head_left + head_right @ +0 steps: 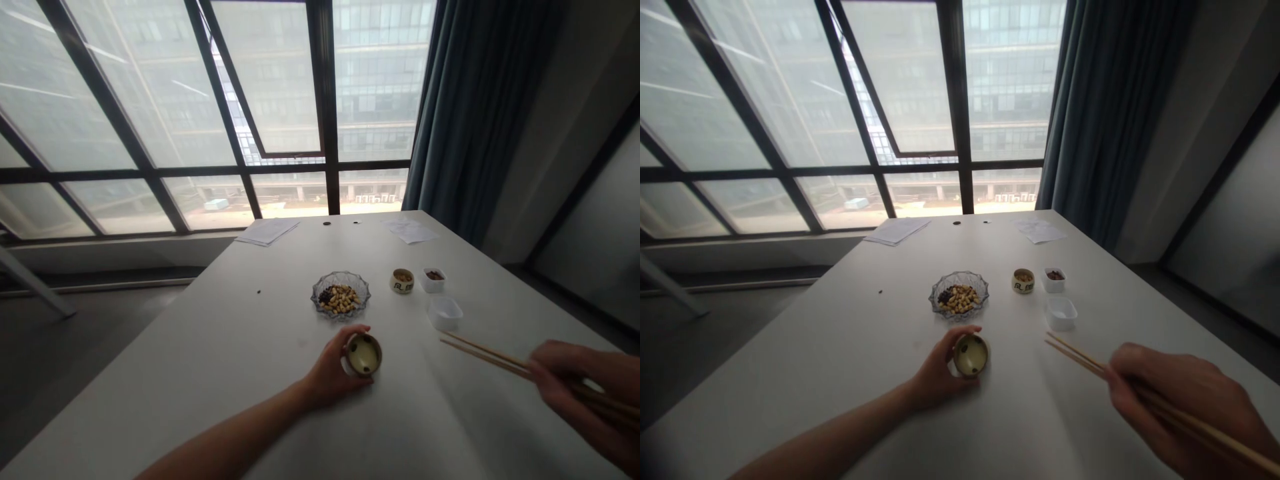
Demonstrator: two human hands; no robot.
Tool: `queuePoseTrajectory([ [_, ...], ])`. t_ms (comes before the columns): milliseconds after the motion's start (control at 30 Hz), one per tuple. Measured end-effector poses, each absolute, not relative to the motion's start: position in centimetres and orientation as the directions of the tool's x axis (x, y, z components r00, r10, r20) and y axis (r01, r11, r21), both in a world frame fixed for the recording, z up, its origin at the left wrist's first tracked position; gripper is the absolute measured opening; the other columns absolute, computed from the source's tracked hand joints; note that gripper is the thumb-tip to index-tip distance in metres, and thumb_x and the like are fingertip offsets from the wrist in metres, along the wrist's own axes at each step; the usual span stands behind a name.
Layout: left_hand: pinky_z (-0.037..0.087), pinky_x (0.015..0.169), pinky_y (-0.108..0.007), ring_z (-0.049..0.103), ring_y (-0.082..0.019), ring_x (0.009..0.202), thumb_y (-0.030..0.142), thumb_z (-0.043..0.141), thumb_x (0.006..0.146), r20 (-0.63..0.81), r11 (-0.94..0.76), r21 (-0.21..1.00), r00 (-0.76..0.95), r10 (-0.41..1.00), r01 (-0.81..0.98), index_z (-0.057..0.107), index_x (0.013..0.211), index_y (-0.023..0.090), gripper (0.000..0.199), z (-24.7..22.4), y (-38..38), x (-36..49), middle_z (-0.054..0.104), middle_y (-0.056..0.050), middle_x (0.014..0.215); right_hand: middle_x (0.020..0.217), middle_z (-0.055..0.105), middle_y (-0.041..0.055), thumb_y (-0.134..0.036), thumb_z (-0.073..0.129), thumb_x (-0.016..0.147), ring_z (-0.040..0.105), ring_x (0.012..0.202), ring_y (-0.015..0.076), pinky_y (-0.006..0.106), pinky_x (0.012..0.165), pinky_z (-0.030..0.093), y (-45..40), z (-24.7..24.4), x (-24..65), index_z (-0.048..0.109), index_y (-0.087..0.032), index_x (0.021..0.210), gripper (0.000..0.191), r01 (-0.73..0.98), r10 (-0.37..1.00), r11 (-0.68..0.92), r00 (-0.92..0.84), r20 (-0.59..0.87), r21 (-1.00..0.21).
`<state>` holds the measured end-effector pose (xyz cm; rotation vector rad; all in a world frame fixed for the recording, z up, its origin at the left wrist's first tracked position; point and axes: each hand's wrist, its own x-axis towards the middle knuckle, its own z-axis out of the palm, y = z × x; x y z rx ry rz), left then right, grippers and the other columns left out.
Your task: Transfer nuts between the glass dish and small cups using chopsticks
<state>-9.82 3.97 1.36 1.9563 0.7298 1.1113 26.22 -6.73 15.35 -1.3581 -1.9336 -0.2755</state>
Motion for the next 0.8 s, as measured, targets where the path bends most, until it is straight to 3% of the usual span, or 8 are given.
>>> queuePoseTrajectory([
  [67, 0.049, 0.103, -0.043, 0.054, -0.031, 0.13, 0.016, 0.087, 0.066, 0.491, -0.586, 0.798, 0.409, 0.769, 0.142, 0.048, 0.133, 0.028, 0.079, 1.3, 4.2, -9.6, 0.056, -0.014, 0.139, 0.066, 0.068, -0.001, -0.041, 0.06, 0.094, 0.064, 0.051, 0.0133, 0.024, 0.051, 0.047, -6.9, 16.7, 22.6, 0.066, -0.029, 0.082, 0.018, 0.785, 0.706, 0.559, -0.281, 0.651, -0.268],
  [133, 0.046, 0.107, -0.047, 0.053, -0.031, 0.131, 0.015, 0.086, 0.066, 0.535, -0.622, 0.762, 0.364, 0.762, 0.182, 0.047, 0.132, 0.028, 0.078, 1.5, 4.1, -9.6, 0.056, -0.013, 0.139, 0.065, 0.066, -0.0031, -0.031, 0.06, 0.096, 0.063, 0.054, 0.0111, 0.021, 0.054, 0.047, -5.6, 16.8, 19.0, 0.062, -0.026, 0.077, 0.02, 0.645, 0.72, 0.652, -0.36, 0.593, -0.399],
  [233, 0.045, 0.107, -0.05, 0.053, -0.032, 0.131, 0.016, 0.085, 0.066, 0.588, -0.662, 0.705, 0.31, 0.747, 0.257, 0.046, 0.132, 0.029, 0.077, 2.1, 3.9, -10.1, 0.056, -0.012, 0.138, 0.069, 0.065, -0.0014, -0.03, 0.056, 0.099, 0.062, 0.06, 0.0112, 0.022, 0.059, 0.046, -1.9, 15.1, 14.7, 0.062, -0.022, 0.082, 0.02, 0.405, 0.691, 0.721, -0.477, 0.542, -0.563],
  [333, 0.047, 0.105, -0.05, 0.055, -0.032, 0.128, 0.016, 0.084, 0.067, 0.614, -0.674, 0.653, 0.28, 0.738, 0.345, 0.047, 0.131, 0.029, 0.075, 2.9, 4.3, -10.9, 0.056, -0.012, 0.137, 0.076, 0.064, 0.0022, -0.03, 0.045, 0.104, 0.059, 0.064, 0.0129, 0.025, 0.063, 0.044, 1.6, 13.1, 11.9, 0.06, -0.02, 0.085, 0.026, 0.205, 0.587, 0.777, -0.577, 0.568, -0.595],
  [433, 0.047, 0.105, -0.05, 0.056, -0.031, 0.127, 0.018, 0.083, 0.069, 0.614, -0.661, 0.609, 0.267, 0.743, 0.439, 0.047, 0.132, 0.03, 0.073, 4.4, 5.6, -12.0, 0.057, -0.01, 0.136, 0.076, 0.06, 0.0027, -0.025, 0.043, 0.103, 0.053, 0.064, 0.0135, 0.027, 0.062, 0.041, 4.0, 13.2, 10.3, 0.054, -0.02, 0.079, 0.027, 0.186, 0.55, 0.809, -0.573, 0.608, -0.557],
  [567, 0.047, 0.106, -0.048, 0.056, -0.03, 0.126, 0.02, 0.081, 0.074, 0.614, -0.646, 0.529, 0.277, 0.739, 0.551, 0.048, 0.133, 0.03, 0.068, 7.7, 8.4, -13.3, 0.057, -0.009, 0.135, 0.074, 0.058, 0.0012, -0.023, 0.045, 0.103, 0.051, 0.063, 0.0135, 0.027, 0.061, 0.039, 6.7, 15.7, 9.4, 0.051, -0.02, 0.078, 0.026, 0.152, 0.575, 0.786, -0.534, 0.62, -0.599],
  [733, 0.045, 0.11, -0.046, 0.051, -0.028, 0.13, 0.017, 0.076, 0.08, 0.597, -0.663, 0.365, 0.382, 0.706, 0.654, 0.049, 0.134, 0.029, 0.062, 11.1, 11.6, -14.0, 0.054, -0.009, 0.14, 0.068, 0.054, -0.0012, -0.02, 0.047, 0.101, 0.045, 0.058, 0.0116, 0.027, 0.058, 0.034, 9.6, 17.5, 8.8, 0.047, -0.02, 0.071, 0.029, 0.212, 0.622, 0.768, -0.472, 0.625, -0.605],
  [800, 0.044, 0.11, -0.046, 0.05, -0.028, 0.132, 0.014, 0.073, 0.081, 0.575, -0.669, 0.29, 0.434, 0.693, 0.684, 0.05, 0.135, 0.029, 0.061, 11.7, 12.5, -14.2, 0.054, -0.009, 0.141, 0.067, 0.054, -0.0018, -0.019, 0.047, 0.1, 0.045, 0.058, 0.0107, 0.026, 0.058, 0.034, 10.3, 17.6, 8.7, 0.047, -0.02, 0.071, 0.029, 0.151, 0.614, 0.765, -0.462, 0.639, -0.626],
])
